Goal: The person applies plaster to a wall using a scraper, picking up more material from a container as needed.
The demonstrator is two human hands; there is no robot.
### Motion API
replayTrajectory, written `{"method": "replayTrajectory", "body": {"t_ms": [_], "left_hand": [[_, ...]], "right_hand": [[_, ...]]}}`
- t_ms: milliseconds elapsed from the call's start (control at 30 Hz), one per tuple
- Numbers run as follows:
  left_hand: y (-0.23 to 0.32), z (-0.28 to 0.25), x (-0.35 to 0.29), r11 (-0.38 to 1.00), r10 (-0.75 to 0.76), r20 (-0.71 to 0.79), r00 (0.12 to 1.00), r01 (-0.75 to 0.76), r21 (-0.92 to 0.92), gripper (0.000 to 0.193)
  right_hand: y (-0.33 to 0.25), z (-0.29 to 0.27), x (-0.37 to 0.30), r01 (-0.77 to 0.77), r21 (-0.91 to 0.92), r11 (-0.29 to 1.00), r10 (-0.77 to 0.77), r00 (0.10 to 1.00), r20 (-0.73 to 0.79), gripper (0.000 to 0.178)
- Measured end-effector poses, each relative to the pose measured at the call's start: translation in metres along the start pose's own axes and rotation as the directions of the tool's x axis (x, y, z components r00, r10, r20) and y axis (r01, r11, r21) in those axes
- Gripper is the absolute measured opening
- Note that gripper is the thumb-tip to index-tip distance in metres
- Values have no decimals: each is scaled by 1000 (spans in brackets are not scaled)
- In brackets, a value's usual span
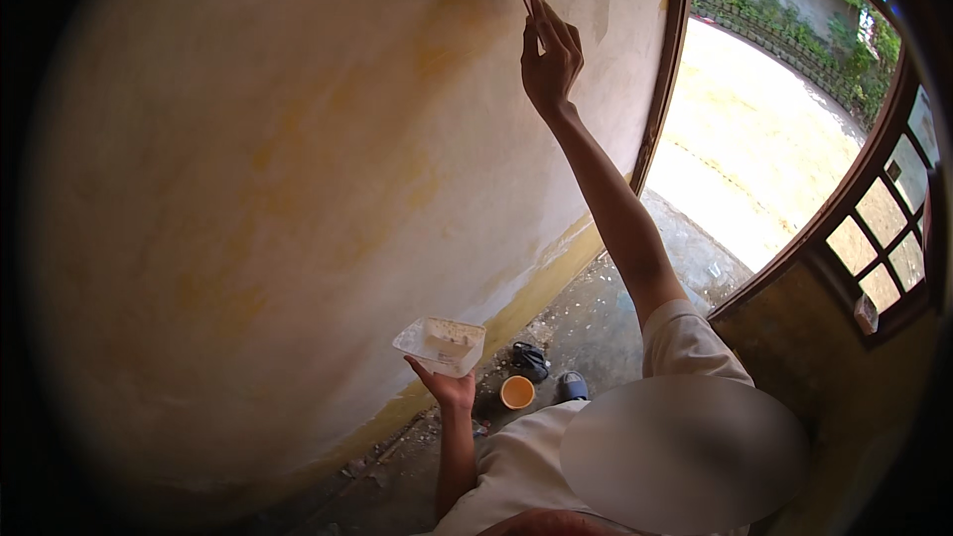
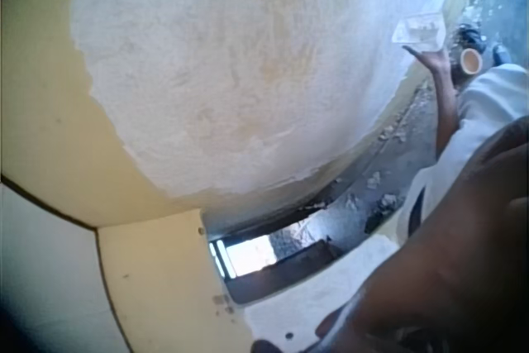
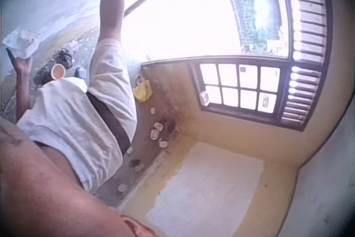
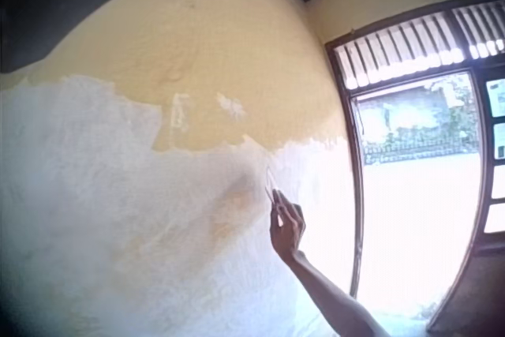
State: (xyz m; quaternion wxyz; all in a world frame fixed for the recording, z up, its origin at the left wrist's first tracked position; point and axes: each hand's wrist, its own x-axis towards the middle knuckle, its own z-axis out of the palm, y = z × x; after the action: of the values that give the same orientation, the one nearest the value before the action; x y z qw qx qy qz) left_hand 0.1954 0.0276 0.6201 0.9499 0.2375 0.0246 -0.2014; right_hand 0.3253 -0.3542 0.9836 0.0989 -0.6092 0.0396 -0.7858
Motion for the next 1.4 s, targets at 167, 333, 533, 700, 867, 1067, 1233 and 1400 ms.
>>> {"method": "replayTrajectory", "body": {"t_ms": [167,333,533,700,867,1067,1233,1400], "left_hand": [[-11,3,10,999,20,-23,1000,-19,27,86],[-18,22,15,999,21,-43,999,-20,39,88],[-24,16,14,999,25,-26,999,-24,28,87],[-28,20,17,1000,14,-18,1000,-14,14,85],[-25,36,12,1000,-3,-49,999,5,26,84],[-1,55,-3,992,118,-119,986,-113,50,79],[7,56,-10,992,26,-137,990,-9,123,85],[4,59,-23,963,-12,-150,989,52,266,93]], "right_hand": [[-39,6,-67,288,195,938,-332,909,254,47],[-42,-41,-97,84,356,931,-190,942,275,42],[41,1,-13,-423,150,894,423,906,31,25],[-55,25,-36,40,168,985,-54,996,76,34],[-133,-27,-131,260,564,784,-470,842,265,50],[-147,-126,-180,-734,269,624,253,516,819,20],[-147,-189,-222,-825,83,559,232,252,939,20],[-163,-219,-245,-704,-8,710,201,193,960,19]]}}
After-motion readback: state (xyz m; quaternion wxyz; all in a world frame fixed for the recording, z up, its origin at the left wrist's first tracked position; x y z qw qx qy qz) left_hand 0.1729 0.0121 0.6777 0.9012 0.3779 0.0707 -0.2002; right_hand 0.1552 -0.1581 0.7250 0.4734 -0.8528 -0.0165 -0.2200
